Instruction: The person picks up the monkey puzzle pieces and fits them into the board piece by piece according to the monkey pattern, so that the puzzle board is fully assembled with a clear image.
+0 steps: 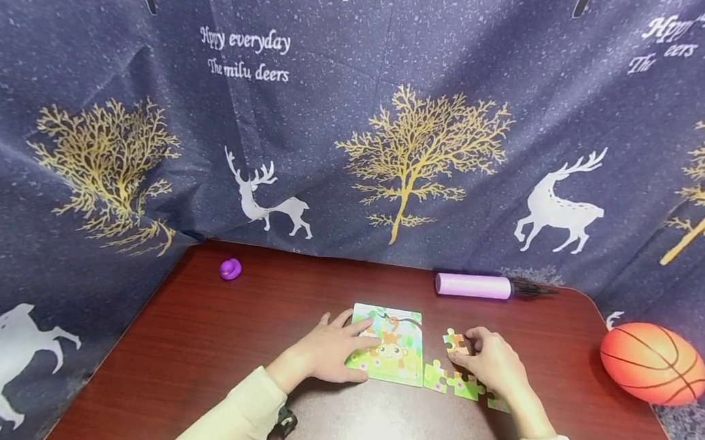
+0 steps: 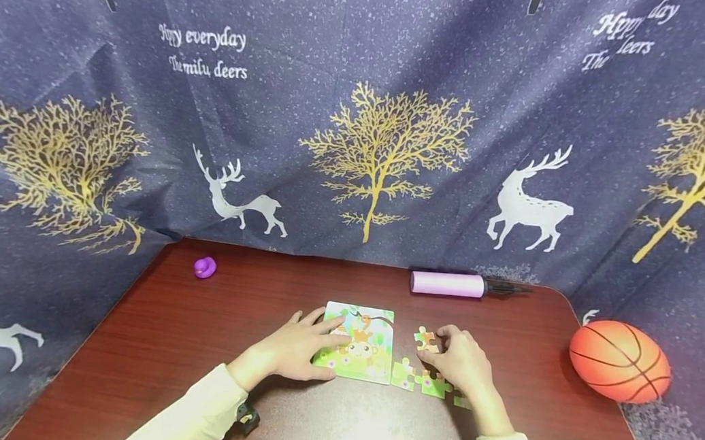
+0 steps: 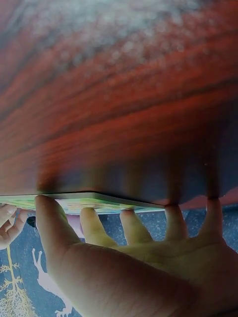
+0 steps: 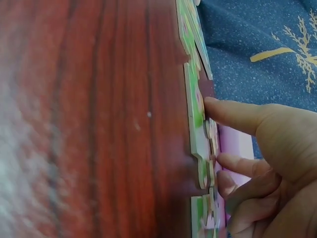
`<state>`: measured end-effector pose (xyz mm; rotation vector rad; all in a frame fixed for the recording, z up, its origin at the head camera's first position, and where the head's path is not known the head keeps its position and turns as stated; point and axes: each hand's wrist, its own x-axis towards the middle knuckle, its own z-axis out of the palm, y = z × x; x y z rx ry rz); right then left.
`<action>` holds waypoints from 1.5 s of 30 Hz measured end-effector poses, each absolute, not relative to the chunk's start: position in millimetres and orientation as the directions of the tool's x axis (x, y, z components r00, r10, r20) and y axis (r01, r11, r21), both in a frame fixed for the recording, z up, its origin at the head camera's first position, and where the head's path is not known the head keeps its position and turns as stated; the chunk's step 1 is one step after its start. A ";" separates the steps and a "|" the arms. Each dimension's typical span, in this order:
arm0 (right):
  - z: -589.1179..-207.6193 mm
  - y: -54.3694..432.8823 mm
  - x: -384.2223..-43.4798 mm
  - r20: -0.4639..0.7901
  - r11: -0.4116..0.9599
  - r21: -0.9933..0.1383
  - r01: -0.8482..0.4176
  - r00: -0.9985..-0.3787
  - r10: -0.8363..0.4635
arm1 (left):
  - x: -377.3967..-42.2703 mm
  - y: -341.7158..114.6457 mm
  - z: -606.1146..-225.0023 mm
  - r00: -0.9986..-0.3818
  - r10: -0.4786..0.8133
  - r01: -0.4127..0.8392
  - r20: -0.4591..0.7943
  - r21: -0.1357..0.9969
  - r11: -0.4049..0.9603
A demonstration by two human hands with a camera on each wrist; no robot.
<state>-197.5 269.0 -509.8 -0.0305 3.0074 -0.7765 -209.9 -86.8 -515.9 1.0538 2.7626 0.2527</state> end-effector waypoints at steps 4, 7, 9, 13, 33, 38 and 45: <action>-508.7 268.7 -198.6 -0.035 0.875 -0.482 -0.033 -0.998 -0.057 | -209.2 -87.0 -515.8 -0.733 0.673 0.644 -0.101 0.216 0.734; -508.5 269.0 -199.3 -0.035 0.875 -0.483 -0.037 -0.998 -0.061 | -208.8 -87.1 -515.9 -0.731 0.675 0.646 -0.100 0.218 0.731; -508.7 269.6 -200.2 -0.032 0.873 -0.486 -0.044 -0.997 -0.069 | -208.5 -87.1 -515.5 -0.730 0.676 0.647 -0.098 0.218 0.730; -510.1 270.5 -202.9 -0.028 0.871 -0.488 -0.063 -0.996 -0.088 | -208.4 -87.2 -514.5 -0.729 0.678 0.650 -0.098 0.212 0.729; -510.2 272.9 -216.9 -0.042 0.844 -0.494 -0.210 -0.964 -0.264 | -208.7 -86.8 -516.0 -0.722 0.685 0.661 -0.096 0.197 0.724; -505.8 272.4 -217.2 -0.051 0.847 -0.483 -0.221 -0.959 -0.279 | -209.4 -87.4 -516.2 -0.725 0.681 0.656 -0.107 0.195 0.729; -507.9 272.5 -220.3 -0.054 0.821 -0.524 -0.226 -0.953 -0.297 | -209.3 -87.4 -515.6 -0.727 0.679 0.653 -0.103 0.200 0.730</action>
